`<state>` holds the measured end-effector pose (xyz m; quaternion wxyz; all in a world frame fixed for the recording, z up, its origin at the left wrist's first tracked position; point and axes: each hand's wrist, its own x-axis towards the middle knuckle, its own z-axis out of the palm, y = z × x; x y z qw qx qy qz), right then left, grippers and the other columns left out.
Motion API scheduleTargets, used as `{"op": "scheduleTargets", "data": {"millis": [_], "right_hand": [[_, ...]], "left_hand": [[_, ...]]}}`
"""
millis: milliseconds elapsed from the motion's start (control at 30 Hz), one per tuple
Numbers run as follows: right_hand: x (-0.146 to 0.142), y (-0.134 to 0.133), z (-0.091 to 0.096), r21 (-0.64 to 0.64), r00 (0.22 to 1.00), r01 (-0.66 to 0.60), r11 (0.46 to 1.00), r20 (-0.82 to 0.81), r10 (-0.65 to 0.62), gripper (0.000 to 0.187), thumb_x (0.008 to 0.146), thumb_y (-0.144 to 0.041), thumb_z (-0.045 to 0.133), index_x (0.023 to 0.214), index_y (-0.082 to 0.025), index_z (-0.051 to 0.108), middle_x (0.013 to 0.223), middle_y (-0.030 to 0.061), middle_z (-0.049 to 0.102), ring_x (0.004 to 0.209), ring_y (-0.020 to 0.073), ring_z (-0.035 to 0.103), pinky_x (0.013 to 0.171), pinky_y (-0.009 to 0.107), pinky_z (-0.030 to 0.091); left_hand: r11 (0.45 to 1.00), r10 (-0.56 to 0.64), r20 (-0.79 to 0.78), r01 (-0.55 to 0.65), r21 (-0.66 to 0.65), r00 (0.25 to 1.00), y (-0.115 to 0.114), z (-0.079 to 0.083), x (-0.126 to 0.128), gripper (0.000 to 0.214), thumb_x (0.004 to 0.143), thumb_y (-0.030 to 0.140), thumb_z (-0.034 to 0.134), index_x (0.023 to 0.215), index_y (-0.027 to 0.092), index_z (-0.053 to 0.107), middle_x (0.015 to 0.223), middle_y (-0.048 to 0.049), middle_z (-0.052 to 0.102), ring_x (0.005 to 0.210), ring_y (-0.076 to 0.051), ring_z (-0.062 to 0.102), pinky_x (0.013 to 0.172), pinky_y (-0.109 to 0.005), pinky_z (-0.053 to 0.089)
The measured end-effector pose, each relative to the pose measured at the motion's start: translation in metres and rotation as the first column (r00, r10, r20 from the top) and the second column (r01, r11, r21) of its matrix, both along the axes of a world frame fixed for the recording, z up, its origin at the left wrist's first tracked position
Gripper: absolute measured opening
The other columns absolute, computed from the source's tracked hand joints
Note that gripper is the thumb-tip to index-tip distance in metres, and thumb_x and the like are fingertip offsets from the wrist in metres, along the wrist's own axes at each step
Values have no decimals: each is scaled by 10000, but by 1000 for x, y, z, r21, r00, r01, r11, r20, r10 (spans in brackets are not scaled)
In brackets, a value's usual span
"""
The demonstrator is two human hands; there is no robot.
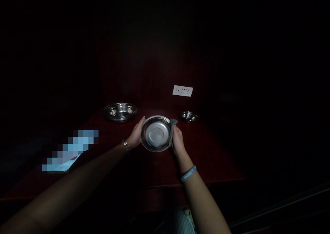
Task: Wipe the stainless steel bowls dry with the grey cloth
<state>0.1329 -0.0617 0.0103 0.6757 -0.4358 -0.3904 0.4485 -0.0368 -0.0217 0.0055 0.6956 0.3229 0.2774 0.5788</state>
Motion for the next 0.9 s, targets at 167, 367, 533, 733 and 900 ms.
{"op": "scheduleTargets", "data": {"millis": [167,367,533,733,900], "right_hand": [[0,0,1,-3,1000,-7,1000,-8,7,447,767,-647,663,694,-209,606,605,-38,629,586,129,516,584,254,411],[2,4,-4,-28,999,-34,999,-38,33,498,784,-662,660,851,-171,714,764,35,745,784,202,655,761,309,512],[-2,6,-8,6,980,-162,987,-117,162,493,800,-611,701,1046,-186,737,1060,59,776,1047,220,684,990,337,501],[-8,-1,-14,-44,900,-426,904,-120,418,435,835,-579,703,1061,-207,728,1016,37,783,974,188,712,955,334,522],[-5,-1,-14,-82,900,-416,906,-182,396,389,851,-536,709,1056,-205,722,980,31,789,879,165,722,841,296,548]], "left_hand": [[999,21,-47,-20,27,999,-5,4,-2,318,865,447,699,920,136,737,784,-53,775,732,-186,723,753,-267,570],[999,46,16,-46,21,999,-10,5,0,332,877,471,690,921,142,708,687,-14,729,676,-174,710,748,-274,576],[987,92,152,-70,-145,984,-8,9,-1,364,996,441,498,1047,135,689,882,-74,785,918,-223,746,920,-339,572],[965,167,237,-109,-239,957,4,11,-8,449,1034,435,359,1207,156,665,1019,-80,795,1057,-226,721,1031,-382,527],[973,198,191,-170,-156,961,5,10,-4,382,1030,383,405,1172,155,677,1149,-88,770,1168,-212,678,1085,-358,485]]}}
